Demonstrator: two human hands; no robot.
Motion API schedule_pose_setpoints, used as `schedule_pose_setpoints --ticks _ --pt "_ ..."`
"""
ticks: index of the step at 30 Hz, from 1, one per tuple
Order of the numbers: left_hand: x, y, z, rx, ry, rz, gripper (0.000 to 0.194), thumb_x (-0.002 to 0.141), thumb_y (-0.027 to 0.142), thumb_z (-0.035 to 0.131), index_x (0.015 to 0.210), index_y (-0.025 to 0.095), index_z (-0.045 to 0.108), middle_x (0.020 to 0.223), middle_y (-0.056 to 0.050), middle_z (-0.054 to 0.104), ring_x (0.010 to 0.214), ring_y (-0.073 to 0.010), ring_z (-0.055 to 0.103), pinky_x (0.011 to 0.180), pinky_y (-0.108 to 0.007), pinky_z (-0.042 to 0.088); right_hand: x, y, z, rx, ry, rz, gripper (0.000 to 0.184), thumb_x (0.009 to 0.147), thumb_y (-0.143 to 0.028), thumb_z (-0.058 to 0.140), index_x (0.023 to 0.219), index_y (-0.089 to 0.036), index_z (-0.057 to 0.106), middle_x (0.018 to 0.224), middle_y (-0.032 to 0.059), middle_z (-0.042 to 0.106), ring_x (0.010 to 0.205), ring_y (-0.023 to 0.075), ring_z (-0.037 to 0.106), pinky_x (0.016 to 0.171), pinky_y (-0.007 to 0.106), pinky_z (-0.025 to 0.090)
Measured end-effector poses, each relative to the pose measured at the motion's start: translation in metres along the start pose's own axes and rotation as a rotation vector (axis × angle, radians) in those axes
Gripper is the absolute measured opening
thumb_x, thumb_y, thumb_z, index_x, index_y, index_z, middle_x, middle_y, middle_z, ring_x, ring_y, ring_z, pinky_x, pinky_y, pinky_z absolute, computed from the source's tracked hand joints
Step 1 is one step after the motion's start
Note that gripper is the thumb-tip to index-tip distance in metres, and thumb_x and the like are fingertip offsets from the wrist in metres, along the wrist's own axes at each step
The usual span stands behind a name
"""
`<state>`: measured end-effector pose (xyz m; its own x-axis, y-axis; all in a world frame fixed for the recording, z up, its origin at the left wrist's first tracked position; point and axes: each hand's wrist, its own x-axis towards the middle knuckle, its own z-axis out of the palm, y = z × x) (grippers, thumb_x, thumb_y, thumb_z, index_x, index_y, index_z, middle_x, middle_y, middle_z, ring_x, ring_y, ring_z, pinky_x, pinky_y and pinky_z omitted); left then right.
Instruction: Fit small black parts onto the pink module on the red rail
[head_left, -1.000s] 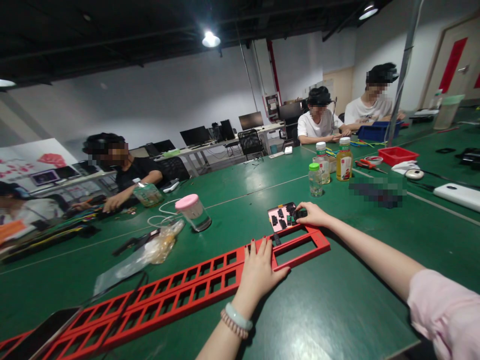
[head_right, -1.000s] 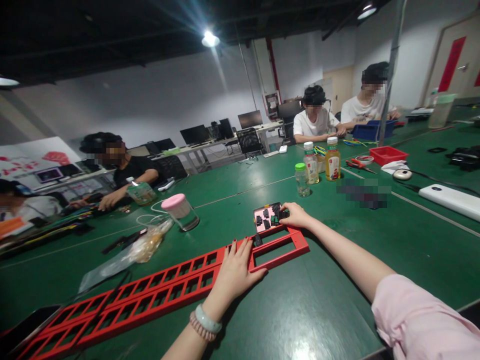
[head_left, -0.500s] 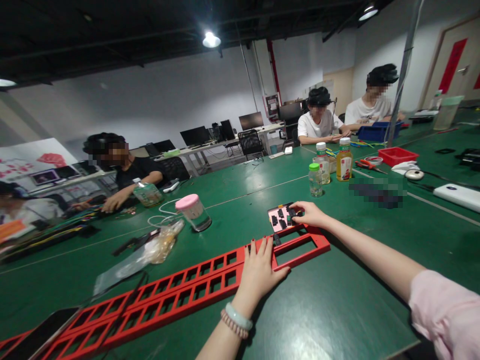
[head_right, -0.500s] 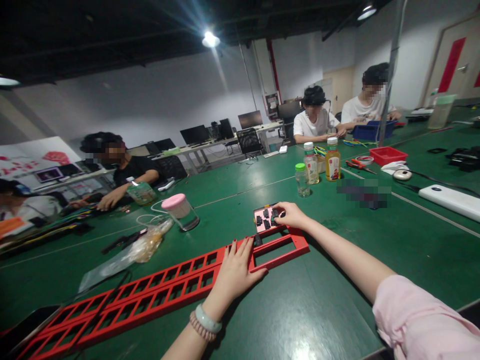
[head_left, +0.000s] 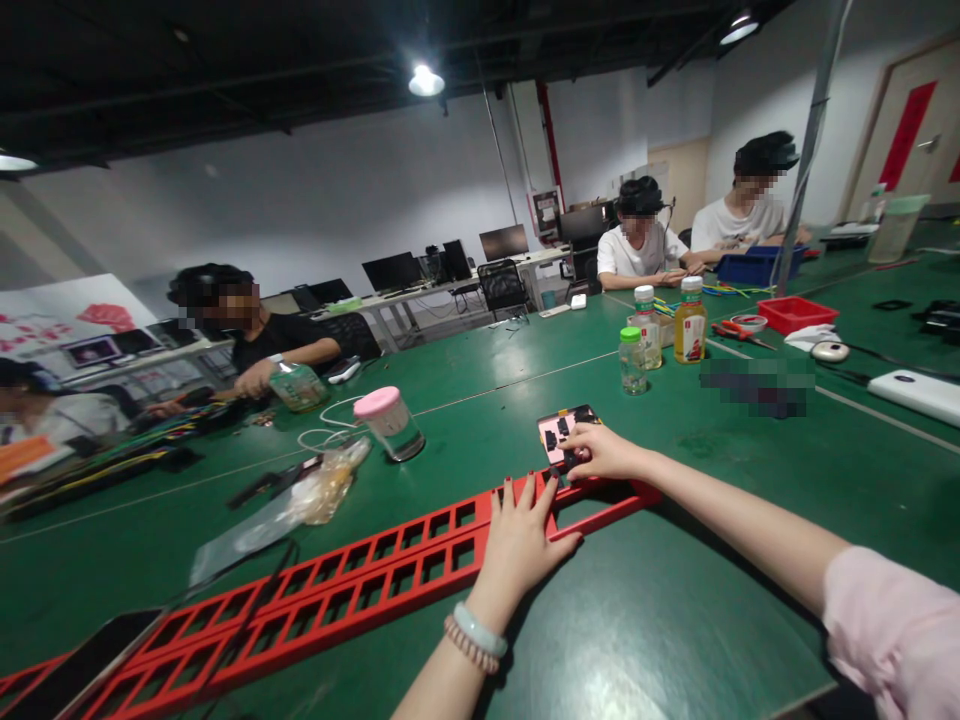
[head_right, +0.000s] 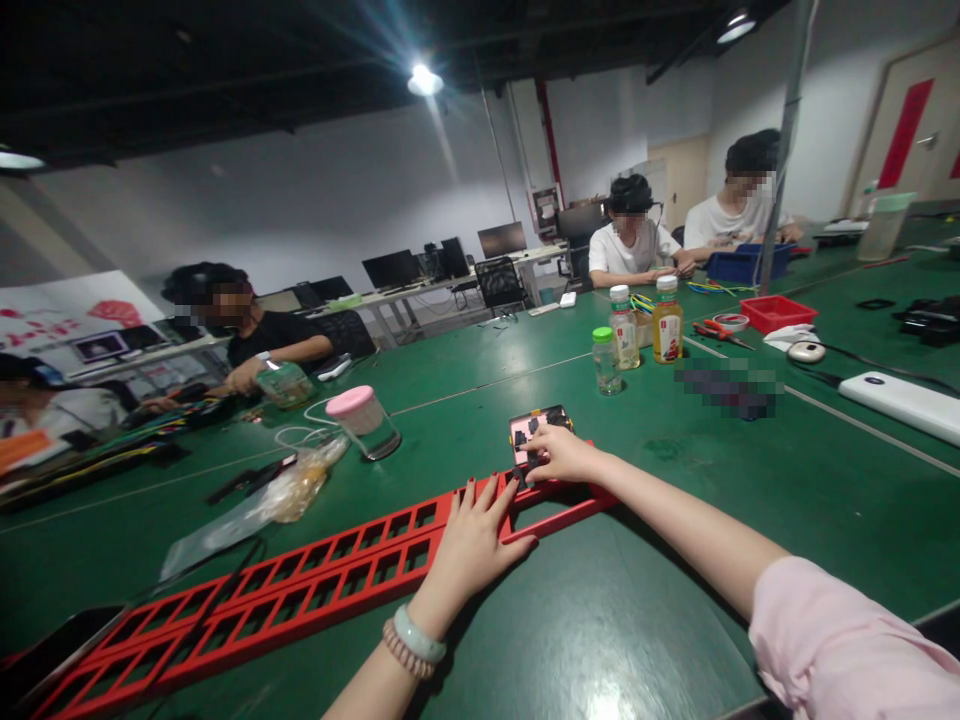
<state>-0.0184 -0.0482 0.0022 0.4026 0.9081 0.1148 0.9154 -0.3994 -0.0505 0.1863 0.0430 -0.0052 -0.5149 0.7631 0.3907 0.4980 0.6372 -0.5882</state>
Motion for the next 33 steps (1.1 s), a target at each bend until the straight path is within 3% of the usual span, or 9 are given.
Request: schedule_pose_setpoints --ticks 6,12,33 --pt "-0.001 0.002 -0.003 0.023 -0.024 -0.012 0.08 0.075 0.067 0.05 0.141 0.026 0.033 0.142 -0.012 0.038 0.131 -0.0444 0.025 0.103 -0.061 0.019 -0.002 -0.006 0.006 -0.069 -0.034 0.001 0.046 0.062 -0.024 0.076 0.106 -0.013 0.064 0.093 0.0079 0.059 0.084 0.0187 0.053 0.073 0.029 0.044" --pt "-0.001 0.002 -0.003 0.032 -0.025 -0.009 0.08 0.075 0.067 0.049 0.141 0.026 0.033 0.143 -0.013 0.037 0.131 -0.045 0.025 0.104 -0.06 0.02 -0.004 -0.008 0.009 -0.042 -0.046 -0.051 0.042 0.068 -0.032 0.074 0.105 -0.013 0.065 0.096 0.0087 0.058 0.088 0.0186 0.054 0.079 0.029 0.044" --pt "0.001 0.001 0.0 0.036 -0.016 -0.002 0.08 0.075 0.067 0.049 0.141 0.025 0.033 0.142 -0.013 0.038 0.13 -0.045 0.026 0.103 -0.059 0.021 -0.006 -0.006 0.014 -0.062 -0.063 -0.092 0.036 0.075 -0.031 0.069 0.107 -0.015 0.066 0.098 0.0089 0.058 0.093 0.0197 0.054 0.086 0.03 0.043"
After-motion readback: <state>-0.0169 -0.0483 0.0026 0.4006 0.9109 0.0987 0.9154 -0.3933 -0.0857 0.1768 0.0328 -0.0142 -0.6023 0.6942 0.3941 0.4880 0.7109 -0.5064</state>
